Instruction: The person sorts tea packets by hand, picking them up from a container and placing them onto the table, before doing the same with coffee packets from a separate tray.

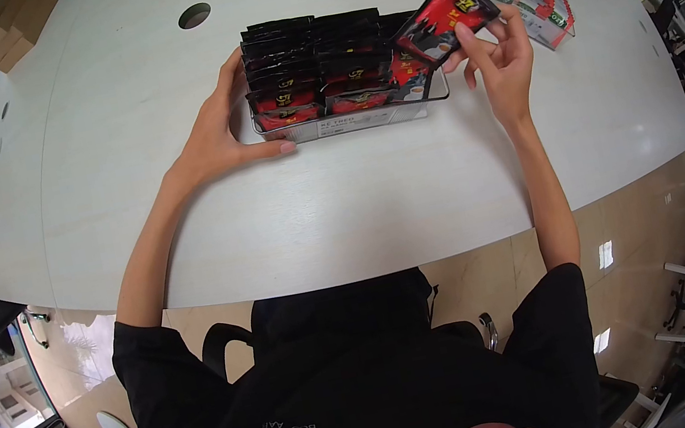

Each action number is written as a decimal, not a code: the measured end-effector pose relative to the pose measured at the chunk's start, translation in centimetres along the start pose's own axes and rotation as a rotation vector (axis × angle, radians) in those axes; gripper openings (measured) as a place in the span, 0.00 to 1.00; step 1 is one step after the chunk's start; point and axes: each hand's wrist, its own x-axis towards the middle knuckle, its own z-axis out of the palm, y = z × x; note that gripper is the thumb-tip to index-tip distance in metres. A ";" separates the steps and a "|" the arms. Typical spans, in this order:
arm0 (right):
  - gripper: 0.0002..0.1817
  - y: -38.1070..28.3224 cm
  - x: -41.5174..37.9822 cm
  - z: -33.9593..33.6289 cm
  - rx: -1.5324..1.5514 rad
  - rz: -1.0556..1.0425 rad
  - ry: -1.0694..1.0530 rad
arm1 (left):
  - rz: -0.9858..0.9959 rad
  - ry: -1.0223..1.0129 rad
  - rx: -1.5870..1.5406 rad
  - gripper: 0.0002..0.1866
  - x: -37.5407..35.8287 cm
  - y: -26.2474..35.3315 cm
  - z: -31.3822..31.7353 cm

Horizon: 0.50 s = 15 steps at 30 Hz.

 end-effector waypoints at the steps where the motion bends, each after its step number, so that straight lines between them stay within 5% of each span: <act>1: 0.18 0.1 -0.2 -0.1 0.000 0.002 0.002 | -0.001 -0.002 0.000 0.68 0.0 0.0 0.0; 3: 0.18 0.4 -0.6 -0.4 -0.280 -0.077 -0.127 | -0.006 0.000 0.012 0.68 0.0 -0.2 0.0; 9: 0.23 0.6 -0.5 0.1 -0.271 -0.276 -0.200 | -0.008 0.003 -0.003 0.69 0.0 -0.2 0.0; 15: 0.11 0.7 -0.1 -0.5 -0.474 -0.422 -0.237 | -0.022 0.009 0.016 0.69 -0.1 -0.5 0.0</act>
